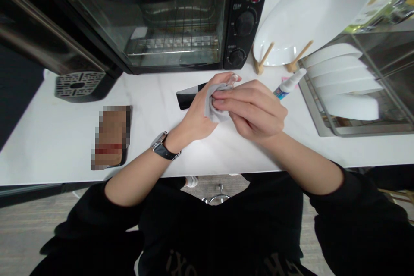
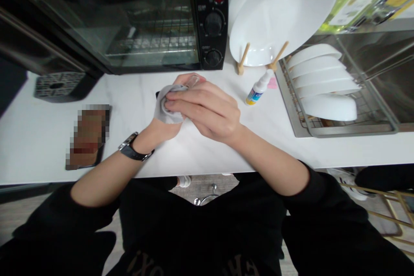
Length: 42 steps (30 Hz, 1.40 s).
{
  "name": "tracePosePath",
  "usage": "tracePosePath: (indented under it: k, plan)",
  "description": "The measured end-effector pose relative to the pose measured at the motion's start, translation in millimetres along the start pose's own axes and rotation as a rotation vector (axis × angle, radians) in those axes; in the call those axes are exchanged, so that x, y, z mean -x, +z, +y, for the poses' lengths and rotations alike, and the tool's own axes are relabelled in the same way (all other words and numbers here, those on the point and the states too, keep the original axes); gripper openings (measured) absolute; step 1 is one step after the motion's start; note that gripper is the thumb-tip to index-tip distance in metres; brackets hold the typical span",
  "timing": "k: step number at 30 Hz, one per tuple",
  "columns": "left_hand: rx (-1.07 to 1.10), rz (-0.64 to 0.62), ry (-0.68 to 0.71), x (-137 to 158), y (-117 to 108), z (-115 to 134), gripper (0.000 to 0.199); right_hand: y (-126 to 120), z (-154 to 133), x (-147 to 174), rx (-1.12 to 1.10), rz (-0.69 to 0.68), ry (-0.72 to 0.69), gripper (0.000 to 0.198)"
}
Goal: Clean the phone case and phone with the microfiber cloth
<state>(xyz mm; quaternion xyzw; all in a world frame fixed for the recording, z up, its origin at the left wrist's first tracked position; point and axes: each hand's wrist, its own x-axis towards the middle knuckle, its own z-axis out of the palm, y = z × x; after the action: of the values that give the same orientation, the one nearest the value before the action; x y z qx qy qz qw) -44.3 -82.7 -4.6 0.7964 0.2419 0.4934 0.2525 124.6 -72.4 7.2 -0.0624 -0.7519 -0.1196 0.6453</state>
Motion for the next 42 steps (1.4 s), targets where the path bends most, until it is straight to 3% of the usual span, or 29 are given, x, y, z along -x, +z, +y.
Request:
tracePosePath:
  k: [9, 20, 32, 37, 42]
  plan:
    - [-0.006, 0.022, 0.062, 2.9, 2.9, -17.8, 0.045, -5.4, 5.1, 1.0, 0.069, -0.068, 0.096, 0.034]
    - [-0.053, 0.009, 0.053, 7.8, 1.0, -25.1, 0.057, -10.5, 10.5, -0.5, 0.102, -0.04, 0.229, 0.037]
    - [0.009, 0.02, 0.097, 4.1, 2.2, -19.6, 0.047, -8.6, -3.0, -3.7, 0.03, -0.08, 0.187, 0.029]
    - [0.074, 0.031, -0.009, 3.4, 4.8, -11.0, 0.047, -5.1, -12.9, -4.3, -0.053, -0.084, 0.161, 0.028]
    - [0.082, 0.04, 0.01, 5.9, 6.8, -16.6, 0.052, -4.8, -13.4, -3.7, -0.059, -0.093, 0.142, 0.031]
